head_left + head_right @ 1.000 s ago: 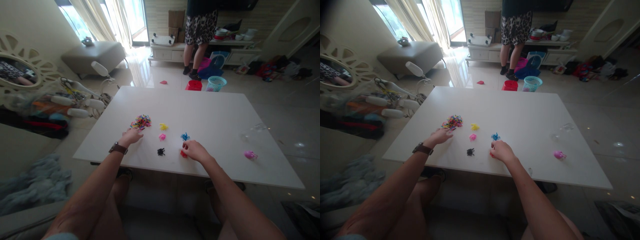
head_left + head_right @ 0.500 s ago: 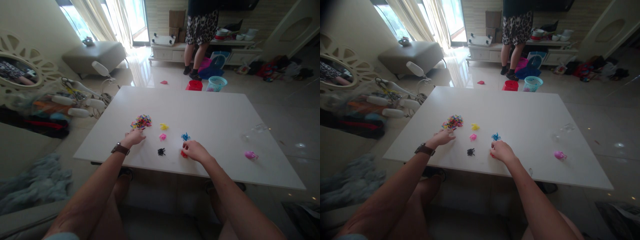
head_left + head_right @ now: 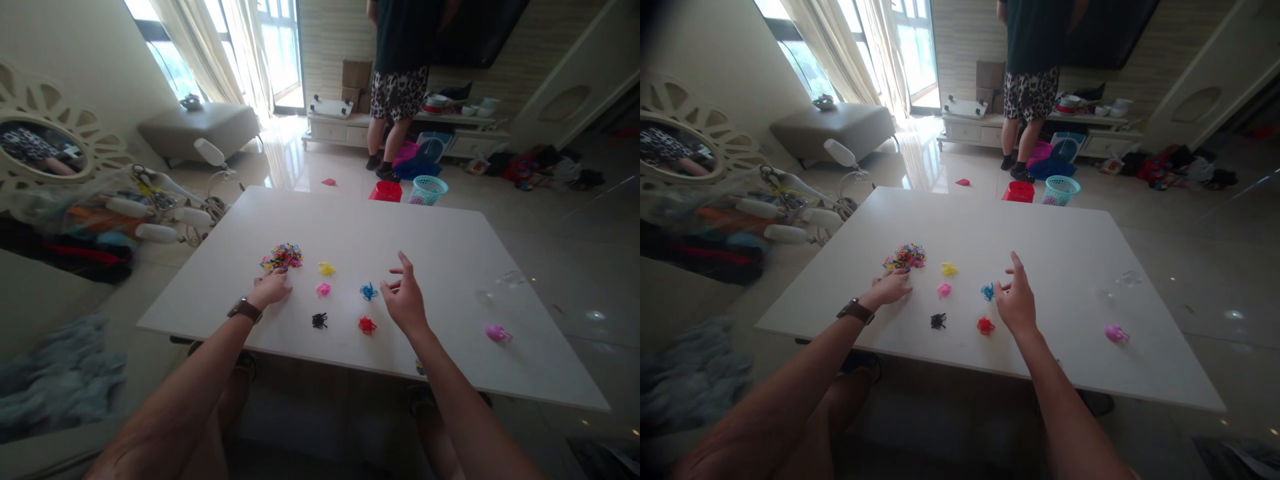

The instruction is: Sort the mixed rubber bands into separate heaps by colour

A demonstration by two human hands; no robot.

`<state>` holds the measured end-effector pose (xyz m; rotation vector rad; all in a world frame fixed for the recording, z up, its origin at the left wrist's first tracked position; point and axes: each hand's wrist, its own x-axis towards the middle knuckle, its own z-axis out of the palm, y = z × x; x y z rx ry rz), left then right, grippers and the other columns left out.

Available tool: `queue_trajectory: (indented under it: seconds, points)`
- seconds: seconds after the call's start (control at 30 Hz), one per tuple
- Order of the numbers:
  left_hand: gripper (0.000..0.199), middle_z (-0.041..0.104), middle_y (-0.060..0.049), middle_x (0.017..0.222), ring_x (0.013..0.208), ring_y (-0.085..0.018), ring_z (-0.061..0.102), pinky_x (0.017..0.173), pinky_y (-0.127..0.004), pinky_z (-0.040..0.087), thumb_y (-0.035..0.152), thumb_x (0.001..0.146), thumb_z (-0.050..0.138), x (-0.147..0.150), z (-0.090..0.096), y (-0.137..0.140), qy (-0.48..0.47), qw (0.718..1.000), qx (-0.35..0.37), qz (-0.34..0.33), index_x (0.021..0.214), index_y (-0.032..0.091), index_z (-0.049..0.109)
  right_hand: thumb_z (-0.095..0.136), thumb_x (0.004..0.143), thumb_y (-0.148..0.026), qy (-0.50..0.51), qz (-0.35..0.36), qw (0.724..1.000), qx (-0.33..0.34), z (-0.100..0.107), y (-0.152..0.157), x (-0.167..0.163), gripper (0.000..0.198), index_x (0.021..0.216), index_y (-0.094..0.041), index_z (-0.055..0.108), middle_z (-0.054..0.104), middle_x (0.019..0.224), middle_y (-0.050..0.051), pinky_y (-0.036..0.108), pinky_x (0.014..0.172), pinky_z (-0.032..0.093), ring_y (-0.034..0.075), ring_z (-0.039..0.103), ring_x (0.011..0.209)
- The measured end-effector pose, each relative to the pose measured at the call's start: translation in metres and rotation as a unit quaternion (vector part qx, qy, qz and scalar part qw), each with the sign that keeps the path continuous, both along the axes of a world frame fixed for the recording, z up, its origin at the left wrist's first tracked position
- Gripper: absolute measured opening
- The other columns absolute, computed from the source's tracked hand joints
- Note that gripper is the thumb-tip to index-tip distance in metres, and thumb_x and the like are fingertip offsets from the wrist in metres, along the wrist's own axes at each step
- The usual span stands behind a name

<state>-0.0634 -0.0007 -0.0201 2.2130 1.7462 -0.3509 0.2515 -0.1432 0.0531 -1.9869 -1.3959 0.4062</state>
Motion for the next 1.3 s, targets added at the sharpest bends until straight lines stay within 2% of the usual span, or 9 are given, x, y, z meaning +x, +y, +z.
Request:
queue_trajectory:
  seconds: [0.17, 0.3, 0.57, 0.67, 0.8, 0.9, 1.0, 1.2, 1.3]
  points:
    - [0.041, 0.049, -0.008, 0.151, 0.139, -0.034, 0.04, 0.106, -0.05, 0.041, 0.039, 0.086, 0.055, 0.004, 0.016, 0.004, -0.042, 0.999, 0.019, 0.025, 0.123, 0.028, 0.069, 0.055, 0.087, -0.029, 0.022, 0.026, 0.999, 0.032, 0.01, -0.006, -0.008, 0.071, 0.152, -0.027, 0.028, 0.06, 0.126, 0.011, 0.031, 0.073, 0.052, 0.016, 0.061, 0.073]
    - [0.033, 0.072, -0.007, 0.12, 0.115, -0.026, 0.062, 0.101, -0.035, 0.047, 0.028, 0.083, 0.057, 0.003, 0.03, 0.008, -0.171, 0.98, 0.065, 0.081, 0.109, 0.024, 0.077, 0.055, 0.086, -0.027, 0.014, 0.063, 0.997, 0.044, 0.008, -0.011, -0.015, 0.066, 0.149, -0.026, 0.034, 0.06, 0.123, 0.01, 0.031, 0.076, 0.053, 0.015, 0.061, 0.076]
    - [0.022, 0.076, -0.008, 0.075, 0.078, -0.022, 0.069, 0.078, -0.033, 0.055, 0.027, 0.064, 0.078, 0.009, 0.051, -0.008, -0.505, 0.833, 0.013, 0.224, 0.081, 0.014, 0.08, 0.056, 0.084, -0.022, 0.019, 0.114, 0.99, 0.075, -0.003, -0.016, -0.019, 0.051, 0.135, -0.024, 0.048, 0.061, 0.114, 0.007, 0.031, 0.071, 0.054, 0.014, 0.061, 0.072]
    - [0.02, 0.076, -0.009, 0.076, 0.078, -0.022, 0.07, 0.079, -0.034, 0.056, 0.024, 0.057, 0.083, 0.021, 0.058, -0.023, -0.598, 0.767, -0.047, 0.228, 0.073, 0.013, 0.078, 0.055, 0.085, -0.019, 0.012, 0.149, 0.986, 0.073, -0.007, -0.018, -0.022, 0.044, 0.128, -0.023, 0.053, 0.062, 0.111, 0.006, 0.032, 0.072, 0.054, 0.014, 0.06, 0.072]
    - [0.022, 0.076, -0.01, 0.08, 0.078, -0.02, 0.07, 0.079, -0.033, 0.056, 0.025, 0.056, 0.086, 0.041, 0.064, -0.047, -0.629, 0.742, -0.114, 0.202, 0.071, 0.013, 0.075, 0.054, 0.086, -0.018, -0.004, 0.194, 0.979, 0.063, -0.009, -0.021, -0.027, 0.031, 0.116, -0.021, 0.059, 0.063, 0.104, 0.006, 0.034, 0.076, 0.054, 0.015, 0.061, 0.076]
    - [0.025, 0.076, -0.011, 0.081, 0.076, -0.019, 0.07, 0.078, -0.031, 0.055, 0.028, 0.059, 0.087, 0.056, 0.069, -0.068, -0.645, 0.729, -0.156, 0.168, 0.071, 0.013, 0.071, 0.056, 0.086, -0.02, 0.008, 0.177, 0.981, 0.074, -0.008, -0.025, -0.03, 0.048, 0.133, -0.024, 0.051, 0.064, 0.109, 0.007, 0.034, 0.075, 0.054, 0.016, 0.062, 0.076]
    - [0.032, 0.076, -0.011, 0.085, 0.079, -0.018, 0.071, 0.079, -0.031, 0.055, 0.032, 0.062, 0.088, 0.07, 0.075, -0.086, -0.68, 0.68, -0.221, 0.161, 0.076, 0.013, 0.067, 0.06, 0.086, -0.024, 0.051, 0.098, 0.986, 0.121, -0.005, -0.027, -0.031, 0.073, 0.152, -0.026, 0.029, 0.063, 0.115, 0.008, 0.033, 0.072, 0.055, 0.015, 0.062, 0.075]
    - [0.046, 0.076, -0.014, 0.091, 0.081, -0.02, 0.073, 0.081, -0.032, 0.056, 0.037, 0.062, 0.091, 0.081, 0.089, -0.113, -0.701, 0.63, -0.293, 0.158, 0.095, 0.011, 0.071, 0.061, 0.089, -0.035, 0.129, 0.091, 0.981, 0.117, 0.007, -0.033, -0.034, 0.03, 0.116, -0.021, 0.065, 0.069, 0.099, 0.007, 0.031, 0.069, 0.055, 0.017, 0.064, 0.075]
    - [0.044, 0.076, -0.013, 0.092, 0.083, -0.02, 0.073, 0.084, -0.031, 0.056, 0.037, 0.062, 0.091, 0.08, 0.092, -0.12, -0.708, 0.617, -0.303, 0.159, 0.092, 0.01, 0.074, 0.062, 0.09, -0.04, 0.19, 0.12, 0.97, 0.098, 0.01, -0.037, -0.041, 0.027, 0.106, -0.02, 0.069, 0.071, 0.092, 0.008, 0.033, 0.072, 0.056, 0.019, 0.067, 0.079]
